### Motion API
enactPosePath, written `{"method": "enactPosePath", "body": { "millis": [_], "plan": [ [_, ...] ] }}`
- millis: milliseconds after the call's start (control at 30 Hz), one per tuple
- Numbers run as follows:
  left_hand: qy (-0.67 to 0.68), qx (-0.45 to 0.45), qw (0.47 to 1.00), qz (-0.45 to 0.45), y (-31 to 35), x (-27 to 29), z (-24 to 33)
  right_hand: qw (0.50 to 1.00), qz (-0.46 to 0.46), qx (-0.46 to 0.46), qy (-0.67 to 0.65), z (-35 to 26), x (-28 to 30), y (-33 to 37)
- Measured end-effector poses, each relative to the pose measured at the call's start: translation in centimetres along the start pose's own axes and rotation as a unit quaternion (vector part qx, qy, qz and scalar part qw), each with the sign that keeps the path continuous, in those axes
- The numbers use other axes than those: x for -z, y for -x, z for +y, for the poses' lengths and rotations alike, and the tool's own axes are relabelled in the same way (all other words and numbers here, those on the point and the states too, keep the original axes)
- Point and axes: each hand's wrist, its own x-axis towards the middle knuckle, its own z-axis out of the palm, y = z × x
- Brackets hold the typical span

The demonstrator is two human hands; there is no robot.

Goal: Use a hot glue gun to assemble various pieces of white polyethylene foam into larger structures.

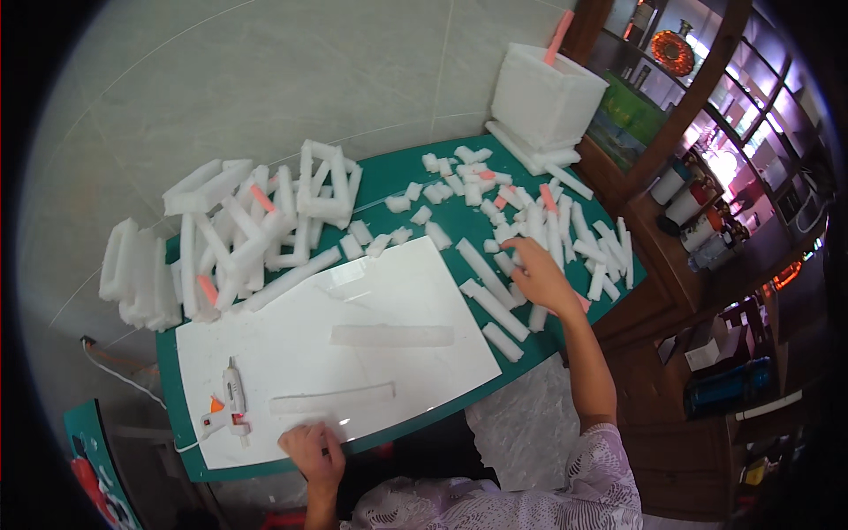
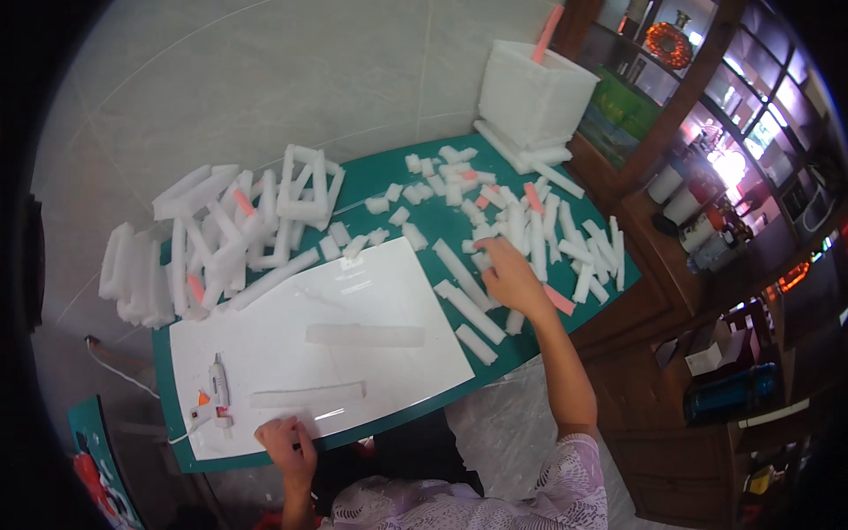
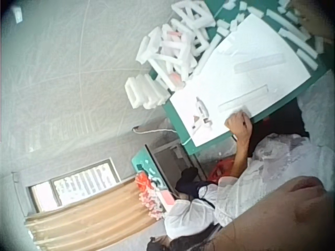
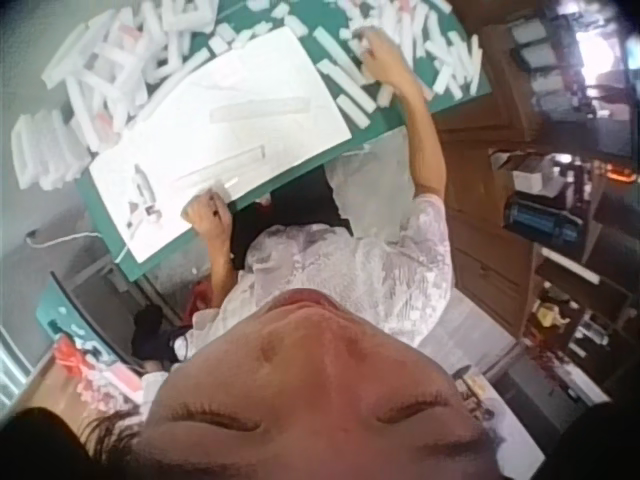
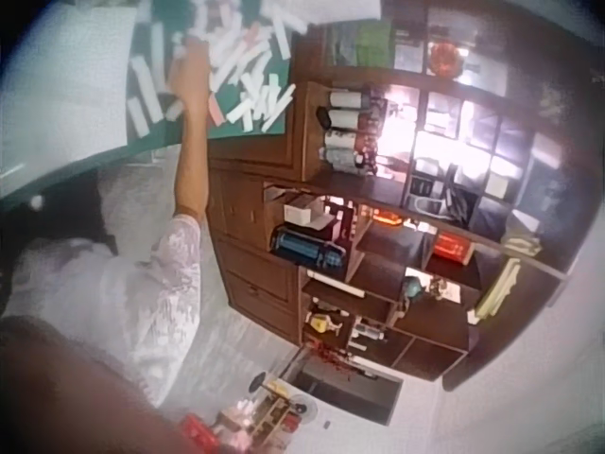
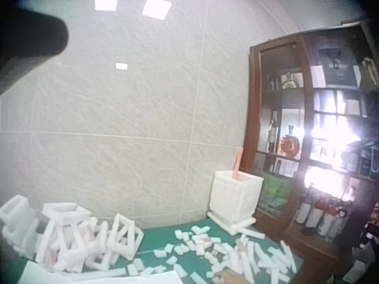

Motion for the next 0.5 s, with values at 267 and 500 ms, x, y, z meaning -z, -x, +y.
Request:
{"method": "enactPosePath", "body": {
  "millis": [267, 500],
  "plan": [
    [-0.012, -0.004, 1.000, 0.006, 0.6, -0.2, -0.2, 0.998, -0.058, -0.020, -0.024, 4.8, -5.3, -7.6],
    [0.008, 0.022, 1.000, 0.001, 1.2, 0.2, -0.9, 0.988, 0.046, -0.150, -0.013, 7.5, -10.5, -14.3]
  ]
}}
